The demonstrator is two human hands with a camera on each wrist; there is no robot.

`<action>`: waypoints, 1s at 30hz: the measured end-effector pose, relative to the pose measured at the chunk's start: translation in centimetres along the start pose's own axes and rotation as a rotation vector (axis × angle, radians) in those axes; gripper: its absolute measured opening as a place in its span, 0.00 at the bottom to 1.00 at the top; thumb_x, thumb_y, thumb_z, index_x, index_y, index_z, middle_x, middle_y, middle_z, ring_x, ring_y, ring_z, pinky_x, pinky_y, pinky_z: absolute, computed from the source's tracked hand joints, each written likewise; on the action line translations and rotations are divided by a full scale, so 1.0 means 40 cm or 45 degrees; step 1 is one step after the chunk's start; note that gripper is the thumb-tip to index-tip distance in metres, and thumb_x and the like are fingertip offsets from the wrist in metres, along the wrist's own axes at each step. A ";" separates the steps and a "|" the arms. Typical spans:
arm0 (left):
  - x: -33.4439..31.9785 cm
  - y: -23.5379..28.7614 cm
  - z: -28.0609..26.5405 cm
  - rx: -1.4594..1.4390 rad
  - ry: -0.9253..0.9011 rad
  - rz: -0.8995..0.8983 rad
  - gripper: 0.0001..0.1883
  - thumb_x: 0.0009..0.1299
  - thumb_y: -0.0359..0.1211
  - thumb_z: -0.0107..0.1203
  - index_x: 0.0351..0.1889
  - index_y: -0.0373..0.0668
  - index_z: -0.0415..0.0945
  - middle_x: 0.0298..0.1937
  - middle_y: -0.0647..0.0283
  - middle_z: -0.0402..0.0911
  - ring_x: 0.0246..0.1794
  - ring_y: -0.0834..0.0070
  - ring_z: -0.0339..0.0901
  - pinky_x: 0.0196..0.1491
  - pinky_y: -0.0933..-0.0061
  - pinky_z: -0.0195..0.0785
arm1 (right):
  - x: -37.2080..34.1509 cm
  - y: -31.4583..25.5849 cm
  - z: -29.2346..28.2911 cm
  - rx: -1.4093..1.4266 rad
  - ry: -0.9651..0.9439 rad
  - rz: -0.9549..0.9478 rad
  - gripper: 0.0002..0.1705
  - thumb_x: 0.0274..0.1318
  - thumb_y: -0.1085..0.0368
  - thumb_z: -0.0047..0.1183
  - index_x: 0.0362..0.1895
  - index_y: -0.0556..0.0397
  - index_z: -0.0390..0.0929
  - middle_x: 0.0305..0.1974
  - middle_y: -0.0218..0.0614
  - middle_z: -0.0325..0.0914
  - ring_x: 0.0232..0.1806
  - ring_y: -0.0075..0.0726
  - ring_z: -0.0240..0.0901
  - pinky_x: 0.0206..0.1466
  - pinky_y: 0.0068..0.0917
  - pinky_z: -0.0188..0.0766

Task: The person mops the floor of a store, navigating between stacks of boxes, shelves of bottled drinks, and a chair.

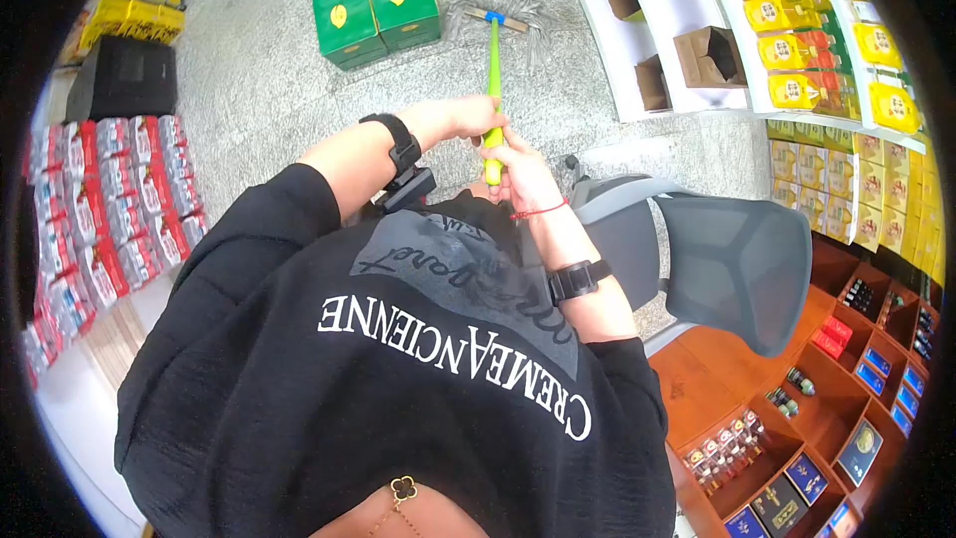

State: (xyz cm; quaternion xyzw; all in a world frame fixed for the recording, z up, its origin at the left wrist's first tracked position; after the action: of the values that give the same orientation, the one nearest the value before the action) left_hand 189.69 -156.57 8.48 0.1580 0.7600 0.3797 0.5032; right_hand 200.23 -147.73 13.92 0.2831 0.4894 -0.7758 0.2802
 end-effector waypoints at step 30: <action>0.980 0.484 -0.868 0.088 -0.076 -0.044 0.28 0.62 0.41 0.47 0.55 0.29 0.60 0.42 0.49 0.73 0.31 0.66 0.76 0.26 0.70 0.71 | 0.774 -1.108 -0.335 -0.448 0.066 0.120 0.40 0.44 0.68 0.49 0.64 0.48 0.50 0.21 0.32 0.66 0.17 0.25 0.66 0.10 0.20 0.55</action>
State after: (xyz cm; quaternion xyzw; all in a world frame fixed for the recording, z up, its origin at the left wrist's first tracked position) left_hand 138.82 -133.89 4.58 0.1735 0.7599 0.3395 0.5264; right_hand 149.75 -124.16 13.63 0.2723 0.6109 -0.6566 0.3487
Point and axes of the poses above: each hand's wrist, its own x-axis towards the middle knuckle, its own z-axis out of the palm, y = z × x, the point moved 2 cm from there along x, towards the middle knuckle
